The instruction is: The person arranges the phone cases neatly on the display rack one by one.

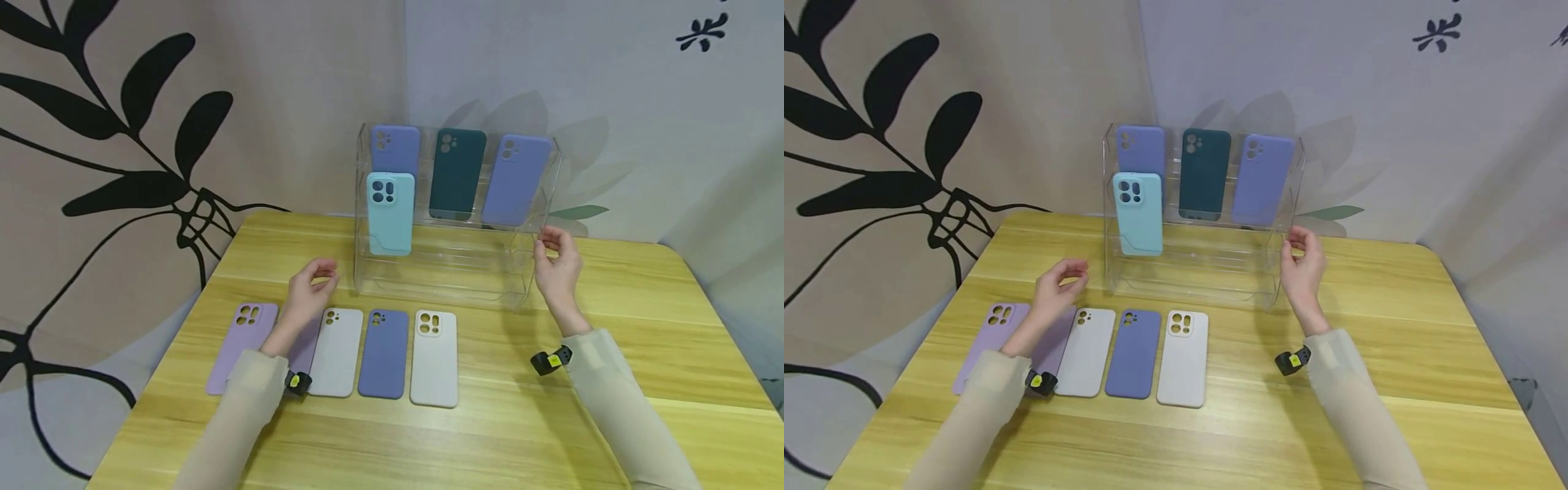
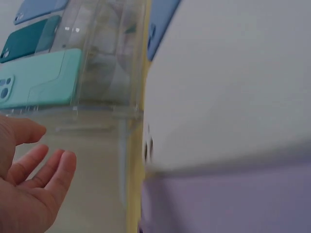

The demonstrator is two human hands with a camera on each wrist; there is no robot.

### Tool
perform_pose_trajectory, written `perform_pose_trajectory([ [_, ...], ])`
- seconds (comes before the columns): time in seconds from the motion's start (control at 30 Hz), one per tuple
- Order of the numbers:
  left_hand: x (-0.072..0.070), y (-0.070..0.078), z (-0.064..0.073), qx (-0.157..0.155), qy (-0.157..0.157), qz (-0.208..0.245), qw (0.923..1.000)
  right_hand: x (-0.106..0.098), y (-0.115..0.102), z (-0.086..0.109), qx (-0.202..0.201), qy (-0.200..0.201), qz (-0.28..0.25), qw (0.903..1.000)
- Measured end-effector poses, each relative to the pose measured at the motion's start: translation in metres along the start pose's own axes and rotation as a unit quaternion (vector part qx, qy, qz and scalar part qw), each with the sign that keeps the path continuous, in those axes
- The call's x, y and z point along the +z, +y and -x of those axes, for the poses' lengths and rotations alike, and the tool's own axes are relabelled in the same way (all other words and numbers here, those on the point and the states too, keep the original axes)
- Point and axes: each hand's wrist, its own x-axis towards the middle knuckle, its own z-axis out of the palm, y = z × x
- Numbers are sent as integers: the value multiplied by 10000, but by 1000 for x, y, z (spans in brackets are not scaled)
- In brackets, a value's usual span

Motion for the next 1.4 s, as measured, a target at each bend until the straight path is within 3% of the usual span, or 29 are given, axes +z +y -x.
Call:
perform_pose_trajectory([
  [0.2, -21, -37, 10, 4, 84, -290, 9995, -1, 0, 0, -89, -14, 126, 9999],
  [0.37, -42, -50, 24, 54, 358, -972, 9946, -1, 0, 0, -80, -25, 100, 9999],
  [0.57, -62, -60, 36, -518, 540, -1687, 9828, 0, 0, 0, -86, 12, 139, 9999],
  [0.8, -79, -64, 44, -1405, 187, -2102, 9673, -1, 0, 1, -98, -4, 184, 9998],
  [1.1, -85, -68, 47, -2124, -217, -2574, 9424, -2, -2, 1, -101, -38, 140, 9998],
  [1.23, -86, -67, 47, -2263, -380, -2694, 9353, -1, -1, 1, -111, -14, 144, 9998],
  [1.4, -87, -66, 48, -2204, -477, -2805, 9330, -1, -1, 0, -94, -8, 139, 9999],
])
